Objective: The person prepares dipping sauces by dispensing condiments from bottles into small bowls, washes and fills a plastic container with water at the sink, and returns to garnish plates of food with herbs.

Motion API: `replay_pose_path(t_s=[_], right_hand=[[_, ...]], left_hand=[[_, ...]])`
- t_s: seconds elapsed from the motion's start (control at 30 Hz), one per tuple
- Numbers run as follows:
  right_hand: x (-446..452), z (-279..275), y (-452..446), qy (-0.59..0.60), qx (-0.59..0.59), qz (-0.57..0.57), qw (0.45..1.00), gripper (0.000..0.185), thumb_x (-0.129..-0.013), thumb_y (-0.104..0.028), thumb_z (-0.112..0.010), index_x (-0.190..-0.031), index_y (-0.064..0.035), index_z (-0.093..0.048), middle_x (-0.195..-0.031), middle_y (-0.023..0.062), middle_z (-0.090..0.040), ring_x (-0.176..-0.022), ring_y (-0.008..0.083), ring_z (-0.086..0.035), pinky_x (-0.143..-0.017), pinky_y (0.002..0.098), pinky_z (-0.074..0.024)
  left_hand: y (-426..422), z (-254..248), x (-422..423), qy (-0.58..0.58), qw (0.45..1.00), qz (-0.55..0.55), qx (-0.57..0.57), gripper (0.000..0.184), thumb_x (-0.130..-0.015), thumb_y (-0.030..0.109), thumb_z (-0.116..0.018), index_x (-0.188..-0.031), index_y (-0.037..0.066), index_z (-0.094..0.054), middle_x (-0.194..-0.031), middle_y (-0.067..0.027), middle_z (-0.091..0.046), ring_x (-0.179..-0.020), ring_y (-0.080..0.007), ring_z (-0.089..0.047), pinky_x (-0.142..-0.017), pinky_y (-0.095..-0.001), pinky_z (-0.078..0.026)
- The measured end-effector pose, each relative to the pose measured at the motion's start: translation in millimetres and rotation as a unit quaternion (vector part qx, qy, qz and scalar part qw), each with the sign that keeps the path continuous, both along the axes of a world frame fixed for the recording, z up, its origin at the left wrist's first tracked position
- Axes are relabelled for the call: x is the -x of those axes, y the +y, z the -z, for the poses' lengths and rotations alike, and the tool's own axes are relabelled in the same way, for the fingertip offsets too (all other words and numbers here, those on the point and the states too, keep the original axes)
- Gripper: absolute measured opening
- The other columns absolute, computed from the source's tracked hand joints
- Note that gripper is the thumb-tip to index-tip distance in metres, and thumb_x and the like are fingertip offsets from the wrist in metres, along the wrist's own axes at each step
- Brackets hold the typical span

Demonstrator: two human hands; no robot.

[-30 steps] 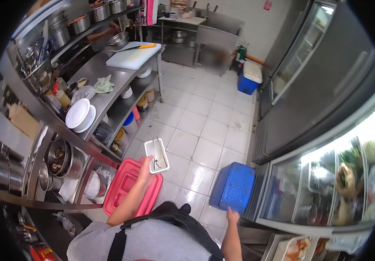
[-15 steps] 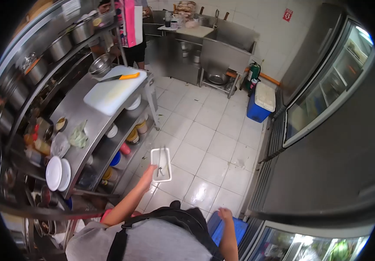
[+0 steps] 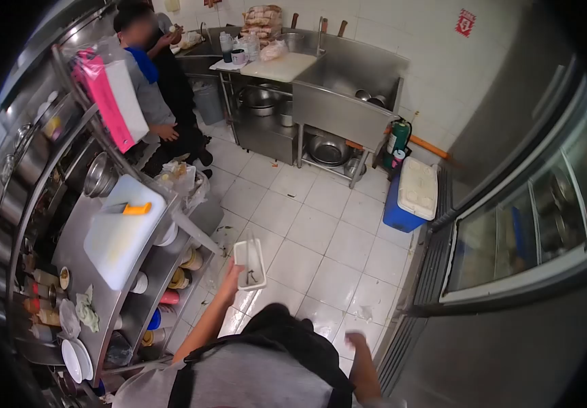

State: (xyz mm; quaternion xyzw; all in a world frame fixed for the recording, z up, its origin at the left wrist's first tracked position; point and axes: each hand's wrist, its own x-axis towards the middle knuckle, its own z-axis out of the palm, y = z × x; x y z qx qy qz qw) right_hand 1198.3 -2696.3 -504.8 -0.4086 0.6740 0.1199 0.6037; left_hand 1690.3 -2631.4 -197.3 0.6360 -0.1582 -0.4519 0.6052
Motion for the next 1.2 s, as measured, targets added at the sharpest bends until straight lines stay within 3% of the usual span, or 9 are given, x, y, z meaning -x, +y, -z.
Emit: replay_pose_path(t_s=[0.07,0.13,0.17,0.33,0.47,0.87,0.97,1.1,1.2], right_hand=[[-55.6,-14.7,-136.2,0.062,0.371,-0.41,0.831,0.017,-0.083,-0.02,-0.057,-0.089,-0.01,-0.068,-0.075,0.0057,-0.067,-0.063,0.02,-0.063,-0.057,0.0349,-0.051],[-124.0,-30.7,-257.4,-0.129,0.32,-0.056,0.937,0.022,-0.086,-0.012,-0.057,-0.103,-0.0011,-0.065,-0.081,0.0057,-0.066,-0.07,0.0163,-0.062,-0.061,0.0289,-0.0509],[-169.8,-74.7,-304.2,-0.172,0.339,-0.016,0.925,0.022,-0.09,-0.007,-0.051,-0.107,0.0016,-0.062,-0.084,0.0054,-0.066,-0.072,0.0141,-0.062,-0.063,0.0266,-0.0506],[-316.9,-264.2,-439.7,-0.219,0.533,-0.034,0.816,0.02,-0.088,-0.013,-0.06,-0.106,-0.0049,-0.065,-0.085,0.0073,-0.067,-0.075,0.0166,-0.062,-0.07,0.0271,-0.0496],[-359.3,-327.4,-497.9,-0.145,0.618,-0.136,0.76,0.021,-0.083,-0.015,-0.066,-0.104,-0.0124,-0.068,-0.092,0.0112,-0.066,-0.089,0.0255,-0.06,-0.082,0.0349,-0.0469],[-441.3,-357.3,-809.0,-0.159,0.664,-0.05,0.729,0.029,-0.089,-0.017,-0.059,-0.116,-0.0058,-0.061,-0.102,0.0133,-0.065,-0.099,0.0287,-0.058,-0.09,0.037,-0.0422],[-506.2,-346.8,-916.4,-0.163,0.629,-0.203,0.732,0.04,-0.09,-0.028,-0.059,-0.122,-0.0038,-0.057,-0.112,0.0166,-0.061,-0.105,0.0325,-0.055,-0.093,0.0421,-0.0412],[-620.8,-338.5,-1026.7,-0.075,0.555,-0.402,0.725,0.075,-0.087,-0.046,-0.057,-0.141,0.0012,-0.032,-0.147,0.0251,-0.028,-0.132,0.0416,-0.033,-0.109,0.0435,-0.0288],[-704.2,-311.4,-1126.1,-0.064,0.553,-0.421,0.716,0.087,-0.086,-0.05,-0.056,-0.143,0.0074,-0.022,-0.15,0.0281,-0.018,-0.136,0.0414,-0.028,-0.112,0.0421,-0.0246]], left_hand=[[-28.8,-1.3,-22.4,-0.003,0.999,-0.036,-0.008,0.063,-0.087,0.022,-0.048,-0.145,0.007,-0.029,-0.133,-0.0134,-0.048,-0.121,-0.0242,-0.046,-0.1,-0.0331,-0.037],[-59.4,15.5,-55.0,0.009,0.998,-0.062,-0.003,0.063,-0.087,0.022,-0.049,-0.145,0.008,-0.03,-0.131,-0.0128,-0.048,-0.117,-0.023,-0.049,-0.096,-0.0324,-0.04],[-80.8,23.3,-74.5,0.011,0.997,-0.072,-0.002,0.062,-0.086,0.021,-0.049,-0.145,0.009,-0.031,-0.131,-0.0125,-0.049,-0.115,-0.0224,-0.05,-0.094,-0.0321,-0.042],[-219.7,51.4,-161.9,-0.149,0.988,-0.022,-0.021,0.06,-0.088,0.02,-0.048,-0.142,0.002,-0.034,-0.124,-0.0127,-0.055,-0.111,-0.0188,-0.052,-0.093,-0.0301,-0.042],[-372.3,-7.6,-200.8,-0.159,0.983,0.08,0.036,0.053,-0.09,0.015,-0.047,-0.14,0.0,-0.036,-0.125,-0.0131,-0.055,-0.11,-0.0192,-0.054,-0.095,-0.0291,-0.04],[-690.4,-41.6,-273.5,-0.211,0.971,0.09,0.061,0.043,-0.091,0.013,-0.047,-0.132,0.0,-0.047,-0.109,-0.007,-0.061,-0.096,-0.0112,-0.055,-0.085,-0.0251,-0.043],[-741.7,-56.8,-288.7,-0.192,0.976,0.052,0.088,0.041,-0.092,0.012,-0.048,-0.13,-0.001,-0.048,-0.104,-0.0077,-0.063,-0.091,-0.0107,-0.057,-0.082,-0.0257,-0.045],[-808.2,-72.4,-320.4,-0.285,0.957,0.014,0.054,0.041,-0.089,0.009,-0.05,-0.13,0.005,-0.051,-0.098,-0.015,-0.067,-0.084,-0.0169,-0.065,-0.076,-0.0296,-0.05],[-864.8,-94.1,-345.2,-0.341,0.94,-0.023,0.009,0.041,-0.088,0.011,-0.053,-0.129,0.009,-0.052,-0.096,-0.0203,-0.067,-0.083,-0.0255,-0.068,-0.074,-0.0337,-0.051]])
